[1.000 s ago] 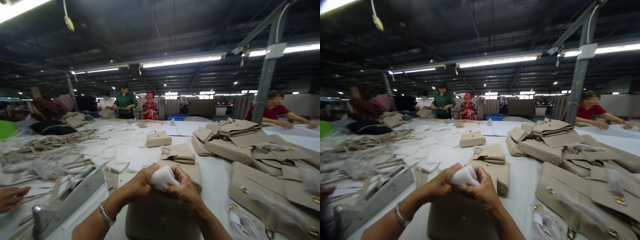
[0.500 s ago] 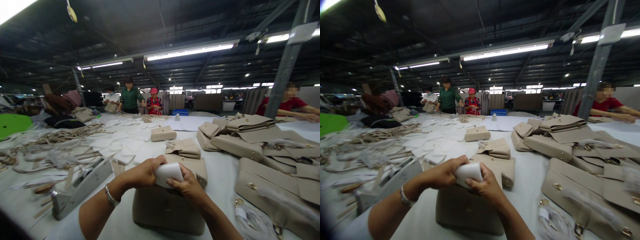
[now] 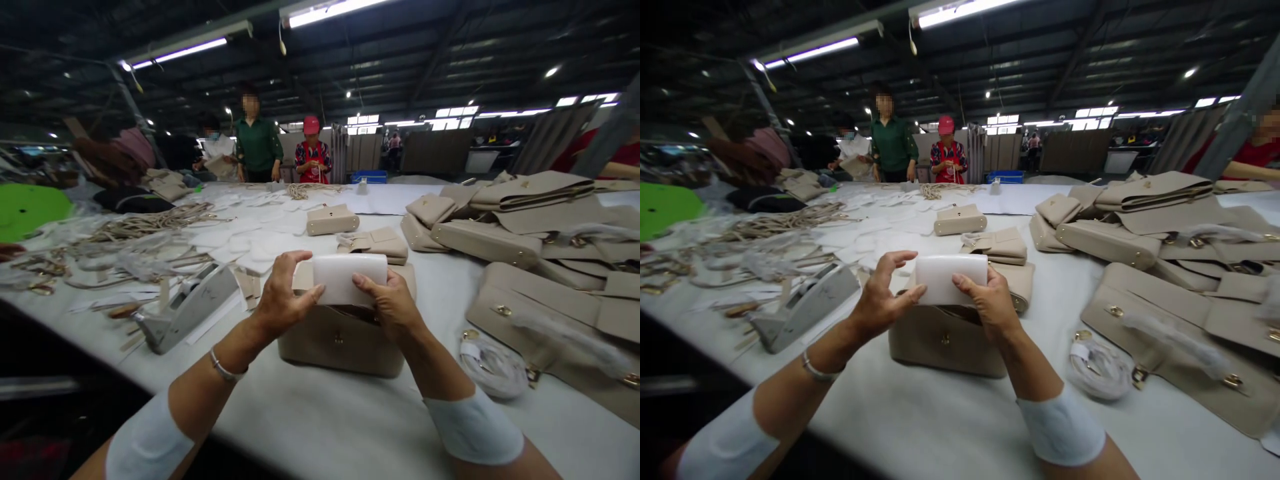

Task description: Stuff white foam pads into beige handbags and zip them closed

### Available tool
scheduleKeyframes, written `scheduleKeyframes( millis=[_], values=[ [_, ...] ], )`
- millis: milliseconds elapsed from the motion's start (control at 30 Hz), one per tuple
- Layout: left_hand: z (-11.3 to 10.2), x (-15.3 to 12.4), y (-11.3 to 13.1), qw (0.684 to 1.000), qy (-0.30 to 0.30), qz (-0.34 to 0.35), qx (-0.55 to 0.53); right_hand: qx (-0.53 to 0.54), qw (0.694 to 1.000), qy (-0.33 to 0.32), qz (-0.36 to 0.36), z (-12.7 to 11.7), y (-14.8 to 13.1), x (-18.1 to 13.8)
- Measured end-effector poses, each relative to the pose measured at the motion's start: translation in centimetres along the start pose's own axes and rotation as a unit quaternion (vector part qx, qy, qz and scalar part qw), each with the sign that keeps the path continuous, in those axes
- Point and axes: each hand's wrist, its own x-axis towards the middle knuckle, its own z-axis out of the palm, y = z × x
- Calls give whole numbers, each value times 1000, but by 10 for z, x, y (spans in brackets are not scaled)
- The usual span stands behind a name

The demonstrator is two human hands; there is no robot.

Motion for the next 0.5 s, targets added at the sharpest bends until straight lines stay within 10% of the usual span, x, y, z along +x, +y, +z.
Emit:
scheduleKeyframes(
  millis=[500],
  values=[
    [17,-39,1,937,-121,143,295,129,981,144,-3,-4,-10,6]
  ],
)
